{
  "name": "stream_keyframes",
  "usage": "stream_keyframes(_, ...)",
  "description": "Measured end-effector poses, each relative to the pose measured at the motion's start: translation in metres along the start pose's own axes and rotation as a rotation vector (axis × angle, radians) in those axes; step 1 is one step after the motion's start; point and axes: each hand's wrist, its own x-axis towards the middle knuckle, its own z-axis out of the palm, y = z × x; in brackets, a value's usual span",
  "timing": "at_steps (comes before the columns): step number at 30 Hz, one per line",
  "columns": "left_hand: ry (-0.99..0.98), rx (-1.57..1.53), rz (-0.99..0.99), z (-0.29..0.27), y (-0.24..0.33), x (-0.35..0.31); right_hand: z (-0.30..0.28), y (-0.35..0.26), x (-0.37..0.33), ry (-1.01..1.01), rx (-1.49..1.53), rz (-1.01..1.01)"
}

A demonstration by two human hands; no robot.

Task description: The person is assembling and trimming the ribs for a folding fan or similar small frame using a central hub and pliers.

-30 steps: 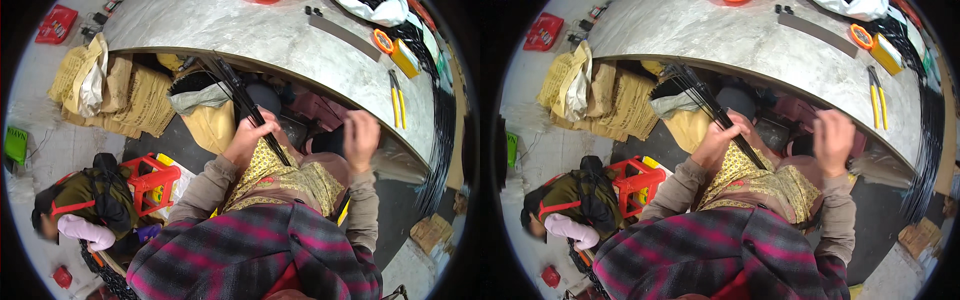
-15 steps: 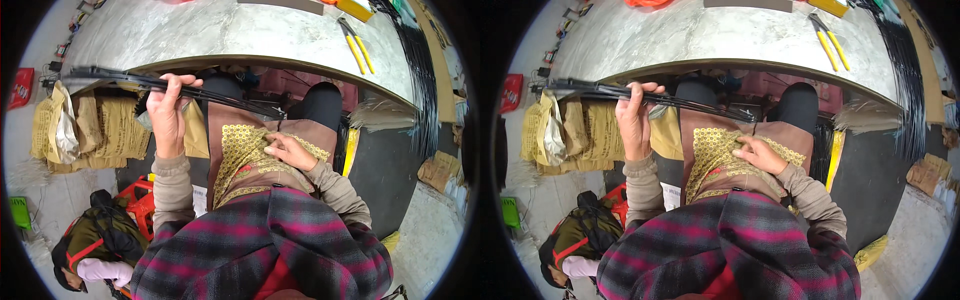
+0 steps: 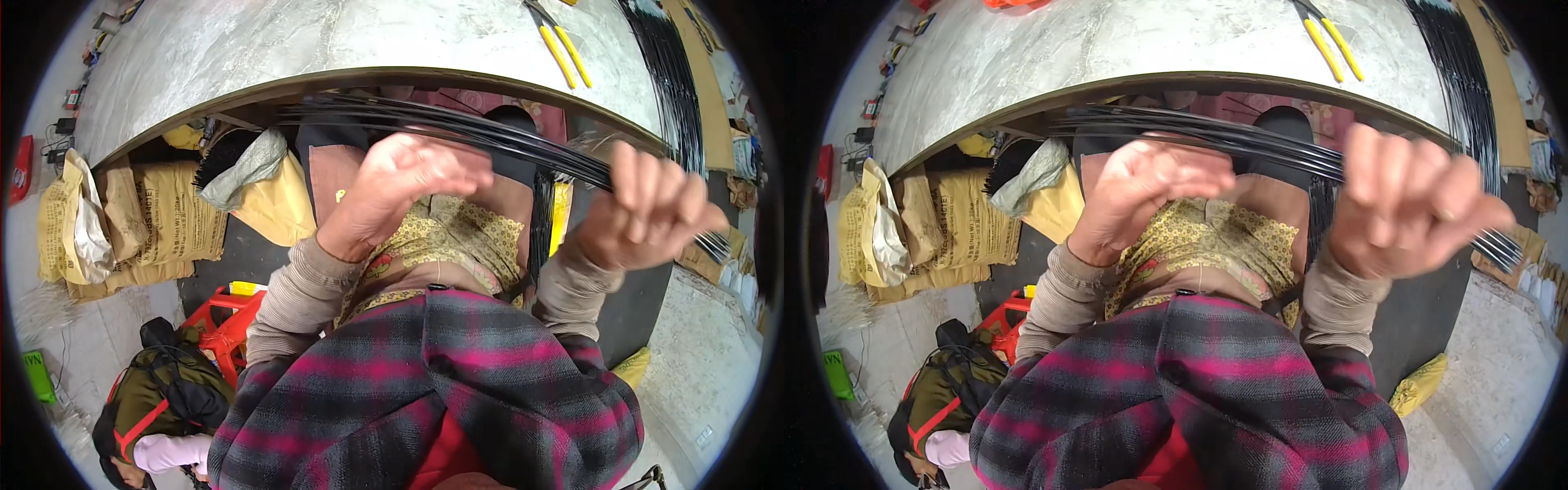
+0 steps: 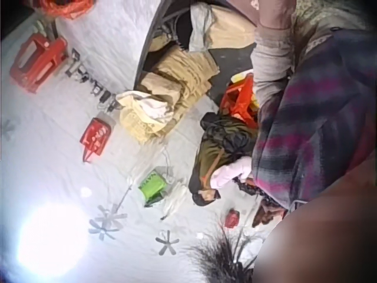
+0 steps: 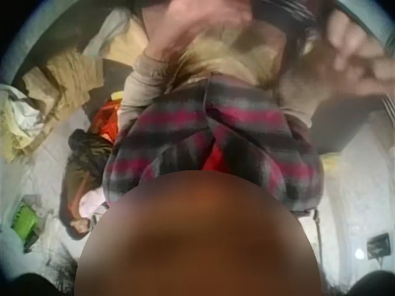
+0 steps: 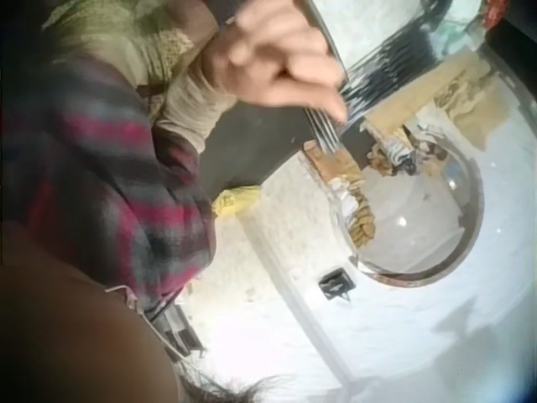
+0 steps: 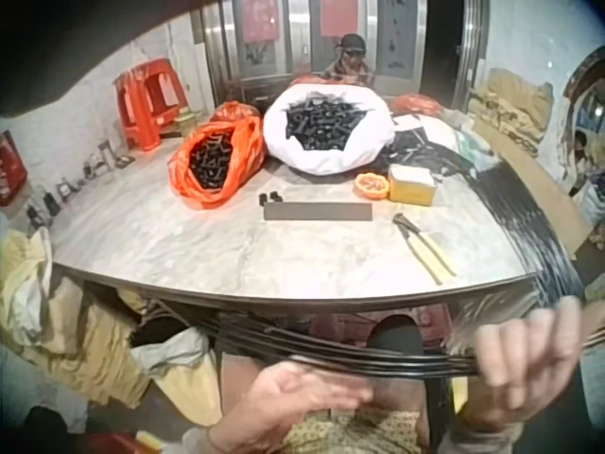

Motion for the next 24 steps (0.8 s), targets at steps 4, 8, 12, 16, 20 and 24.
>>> stream_keyframes(4, -0.025, 0.37, -0.183, -0.019, 0.009, -0.002, 0.001, -0.046, 0.01, -0.032, -0.152, 0.069)
stream_keyframes(8, 0.194, 1.077, 0.264, -0.018, -0.007, 0.009, 0.02, -0.039, 0.01, -0.003, -0.335, 0.152)
stream_keyframes(12, -0.14, 1.269, 0.46, 0.0, -0.058, 0.013, 0.045, -0.013, -0.016, 0.099, -0.342, 0.296)
stream_keyframes(16, -0.162, 0.964, 0.214, -0.017, -0.13, -0.015, 0.052, -0.006, -0.028, 0.064, -0.562, 0.599)
stream_keyframes(20, -0.26, 0.854, 0.122, -0.014, -0.129, -0.015, 0.054, -0.004, -0.028, 0.063, -0.624, 0.567)
stream_keyframes(24, -0.319, 0.804, 0.044, -0.016, -0.13, -0.02, 0.057, 0.001, -0.015, 0.029, -0.574, 0.641)
